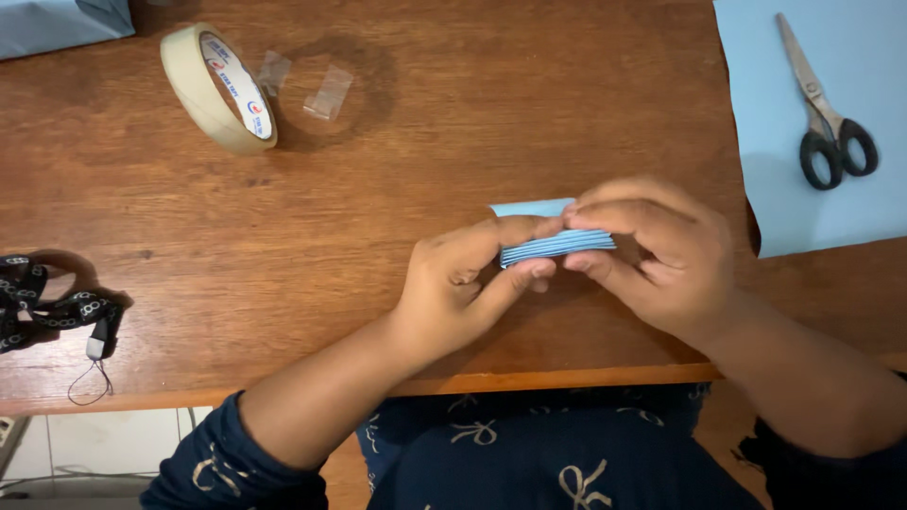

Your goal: The person folds a small light-blue paper package, secures it with clear tape, and cuts a strip of blue paper with scissors. They fold the strip into a narrow pleated piece and place it on the table among other wrapped packages.

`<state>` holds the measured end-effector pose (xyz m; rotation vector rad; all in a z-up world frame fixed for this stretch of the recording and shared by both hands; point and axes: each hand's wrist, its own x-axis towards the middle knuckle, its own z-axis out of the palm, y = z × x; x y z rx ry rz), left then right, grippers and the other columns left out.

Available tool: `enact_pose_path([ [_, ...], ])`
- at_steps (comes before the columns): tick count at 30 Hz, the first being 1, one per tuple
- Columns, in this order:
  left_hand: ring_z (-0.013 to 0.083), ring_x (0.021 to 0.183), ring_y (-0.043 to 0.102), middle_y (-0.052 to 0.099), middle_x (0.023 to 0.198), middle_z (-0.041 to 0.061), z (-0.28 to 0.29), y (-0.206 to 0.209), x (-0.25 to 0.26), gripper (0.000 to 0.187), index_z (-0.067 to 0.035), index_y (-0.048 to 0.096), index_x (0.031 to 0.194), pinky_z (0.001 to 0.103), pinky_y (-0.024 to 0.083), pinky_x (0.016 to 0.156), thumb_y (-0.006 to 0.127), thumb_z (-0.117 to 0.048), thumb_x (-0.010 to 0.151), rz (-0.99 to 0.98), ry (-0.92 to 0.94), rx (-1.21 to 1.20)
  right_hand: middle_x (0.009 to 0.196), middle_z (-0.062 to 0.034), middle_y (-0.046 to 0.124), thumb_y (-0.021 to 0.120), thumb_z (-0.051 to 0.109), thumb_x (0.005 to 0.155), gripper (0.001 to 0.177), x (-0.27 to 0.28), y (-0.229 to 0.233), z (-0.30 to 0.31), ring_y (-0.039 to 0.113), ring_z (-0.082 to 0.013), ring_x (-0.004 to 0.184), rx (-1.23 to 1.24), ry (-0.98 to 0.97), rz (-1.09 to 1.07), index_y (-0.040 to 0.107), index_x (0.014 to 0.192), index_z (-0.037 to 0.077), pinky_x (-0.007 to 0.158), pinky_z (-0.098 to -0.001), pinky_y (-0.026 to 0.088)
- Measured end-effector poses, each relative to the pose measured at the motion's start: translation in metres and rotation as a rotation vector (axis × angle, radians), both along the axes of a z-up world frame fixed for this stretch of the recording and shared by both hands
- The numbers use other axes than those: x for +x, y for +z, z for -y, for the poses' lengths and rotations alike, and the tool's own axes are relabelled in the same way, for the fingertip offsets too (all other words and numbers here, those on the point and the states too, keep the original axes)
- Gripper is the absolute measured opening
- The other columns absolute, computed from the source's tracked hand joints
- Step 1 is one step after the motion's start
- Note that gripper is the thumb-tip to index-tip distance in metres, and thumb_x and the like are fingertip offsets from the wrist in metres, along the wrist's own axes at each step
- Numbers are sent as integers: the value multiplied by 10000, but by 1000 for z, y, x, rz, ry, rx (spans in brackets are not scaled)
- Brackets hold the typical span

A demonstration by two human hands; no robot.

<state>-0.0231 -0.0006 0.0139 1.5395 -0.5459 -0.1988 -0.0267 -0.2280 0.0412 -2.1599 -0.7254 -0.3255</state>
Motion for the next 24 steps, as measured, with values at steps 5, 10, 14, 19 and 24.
enact_pose_path([
  [5, 89, 754, 731, 763, 1020, 78, 2, -1, 0, 278, -9, 679, 1249, 220, 626, 653, 677, -141, 1004, -108, 26, 37, 899, -61, 725, 841, 209, 848, 296, -3, 3, -1, 660, -126, 694, -139, -48, 125, 769, 1092, 57, 561, -239, 499],
  [10, 82, 683, 723, 748, 867, 54, 2, -6, -2, 160, -24, 721, 1085, 213, 591, 590, 685, -163, 1014, -45, 7, 63, 853, -61, 705, 849, 196, 869, 276, -7, 1, 2, 650, -139, 678, -138, -2, 174, 765, 1088, 50, 559, -259, 490],
  [14, 62, 642, 725, 745, 771, 24, 2, -7, -4, 152, -48, 717, 1006, 204, 579, 543, 671, -193, 1015, -106, -9, 104, 790, -57, 681, 845, 162, 867, 235, -6, -1, 4, 651, -140, 644, -139, 58, 195, 764, 1037, 23, 520, -265, 470],
  [19, 72, 634, 705, 745, 801, 35, 2, -4, -5, 168, -45, 718, 992, 216, 541, 544, 665, -200, 1033, 5, 19, 93, 860, -77, 690, 829, 152, 873, 224, -6, -4, 0, 675, -159, 702, -129, 104, 174, 728, 1009, 6, 565, -272, 510],
  [24, 90, 747, 712, 749, 863, 51, 4, 1, -2, 146, -34, 730, 1057, 226, 574, 648, 697, -165, 1000, 23, 2, 97, 863, -59, 674, 850, 3, 833, 206, -5, -4, -2, 667, -168, 704, -163, 47, 242, 750, 1012, 14, 556, -286, 488],
])
